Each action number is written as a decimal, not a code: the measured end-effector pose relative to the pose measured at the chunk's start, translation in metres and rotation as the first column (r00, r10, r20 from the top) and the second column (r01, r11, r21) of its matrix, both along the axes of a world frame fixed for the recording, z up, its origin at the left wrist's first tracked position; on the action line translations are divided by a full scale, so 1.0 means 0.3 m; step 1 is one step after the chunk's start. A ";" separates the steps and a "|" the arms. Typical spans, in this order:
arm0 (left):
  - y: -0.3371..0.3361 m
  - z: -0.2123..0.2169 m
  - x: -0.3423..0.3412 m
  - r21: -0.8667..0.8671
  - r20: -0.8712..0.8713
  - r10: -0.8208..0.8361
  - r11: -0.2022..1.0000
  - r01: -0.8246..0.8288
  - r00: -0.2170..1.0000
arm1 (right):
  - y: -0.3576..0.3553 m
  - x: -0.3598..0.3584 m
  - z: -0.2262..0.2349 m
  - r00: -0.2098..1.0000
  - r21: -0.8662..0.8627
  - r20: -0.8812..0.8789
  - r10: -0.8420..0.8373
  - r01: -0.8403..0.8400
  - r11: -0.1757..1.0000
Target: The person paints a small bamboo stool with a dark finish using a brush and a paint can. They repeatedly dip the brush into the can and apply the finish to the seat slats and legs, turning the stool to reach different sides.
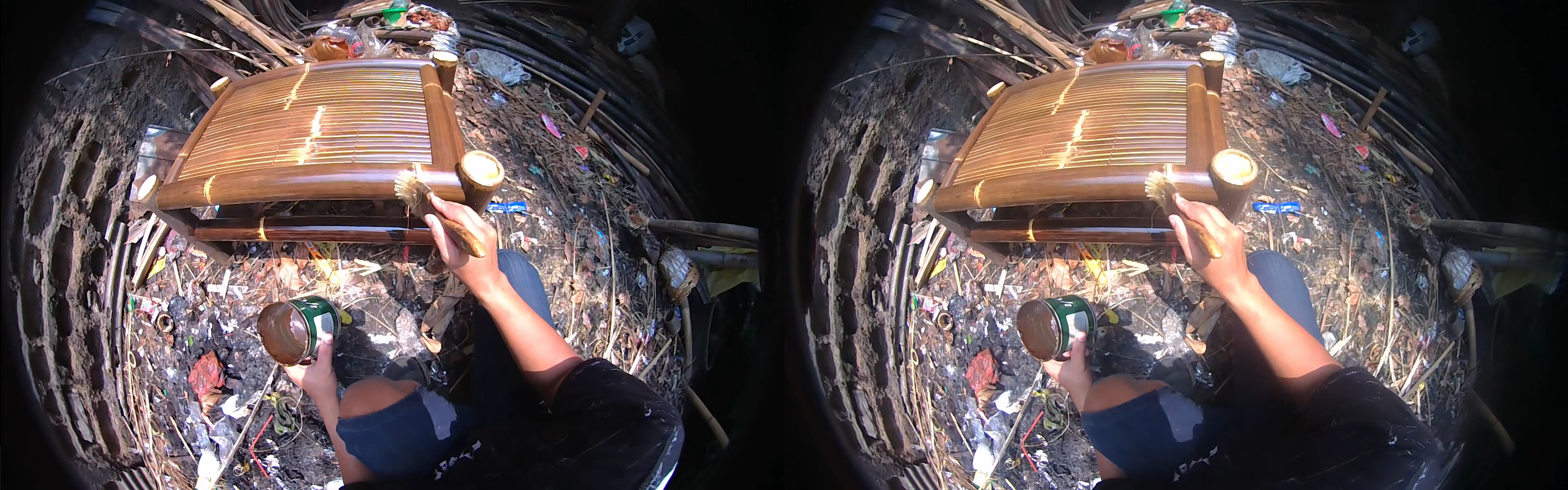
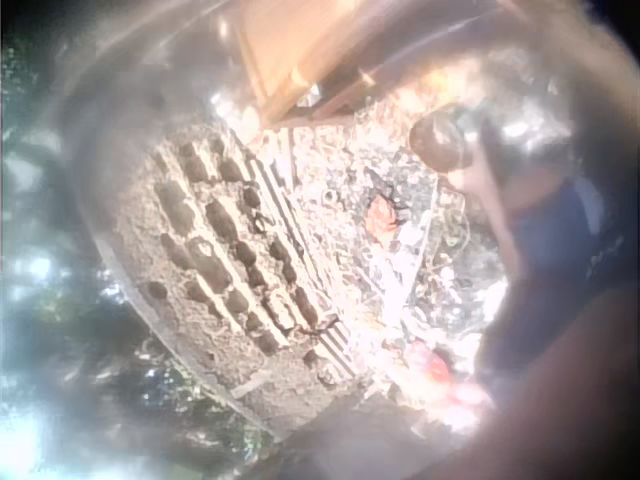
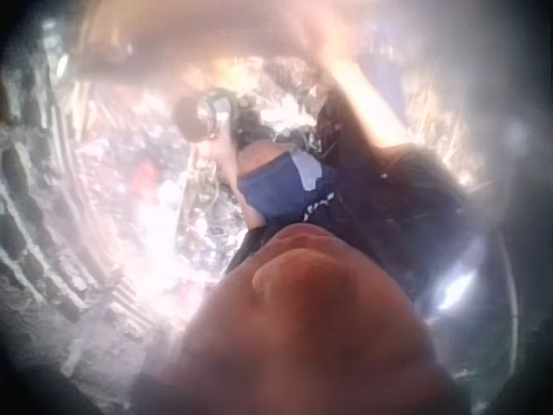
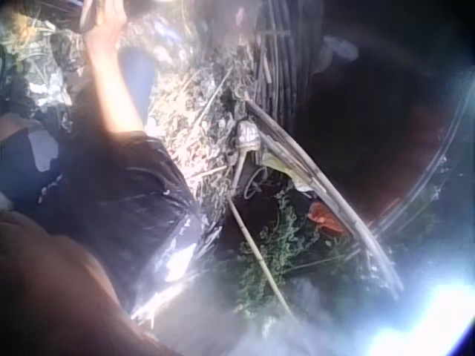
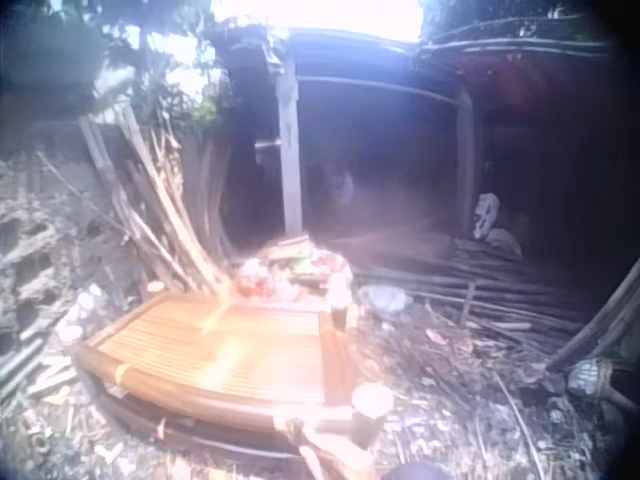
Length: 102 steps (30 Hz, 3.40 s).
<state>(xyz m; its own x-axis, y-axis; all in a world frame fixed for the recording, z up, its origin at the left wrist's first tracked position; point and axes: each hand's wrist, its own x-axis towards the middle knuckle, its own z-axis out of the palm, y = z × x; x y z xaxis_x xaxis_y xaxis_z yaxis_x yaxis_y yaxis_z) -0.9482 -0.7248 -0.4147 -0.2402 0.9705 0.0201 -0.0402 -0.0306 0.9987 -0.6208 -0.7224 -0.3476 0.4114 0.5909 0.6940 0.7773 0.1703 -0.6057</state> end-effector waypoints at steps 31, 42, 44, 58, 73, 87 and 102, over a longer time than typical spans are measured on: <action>0.013 1.236 0.441 0.119 -0.385 -0.143 0.972 0.203 0.912 | -0.540 0.626 0.413 0.430 -0.572 -0.803 -0.412 -0.364 0.735; -0.230 2.010 0.645 -0.125 -0.228 -0.374 0.927 0.354 0.899 | -0.996 0.689 1.414 0.866 -0.907 -0.350 -0.357 -0.218 0.360; -0.275 2.076 0.653 -0.216 -0.245 -0.435 0.896 0.389 0.866 | -0.972 0.704 1.606 0.854 -0.850 -0.420 -0.306 -0.252 0.464; -0.407 2.360 0.663 -0.208 -0.622 -0.637 0.695 0.689 0.455 | -0.671 0.513 2.473 0.673 -0.307 -0.732 0.104 -0.462 0.832; -0.251 2.469 0.217 -0.215 -0.605 -0.581 0.777 0.591 0.544 | -0.286 -0.164 2.473 0.823 -0.735 -0.193 0.534 -0.481 0.477; -0.145 2.455 -0.336 -0.268 -0.572 -0.490 0.870 0.415 0.658 | 0.002 -0.685 2.658 0.561 -0.598 -0.350 0.751 -0.750 0.282; 0.051 2.350 -0.638 -0.133 -0.530 -0.173 0.984 0.120 0.830 | 0.425 -1.147 2.707 0.269 -0.799 -0.055 0.961 -0.589 0.119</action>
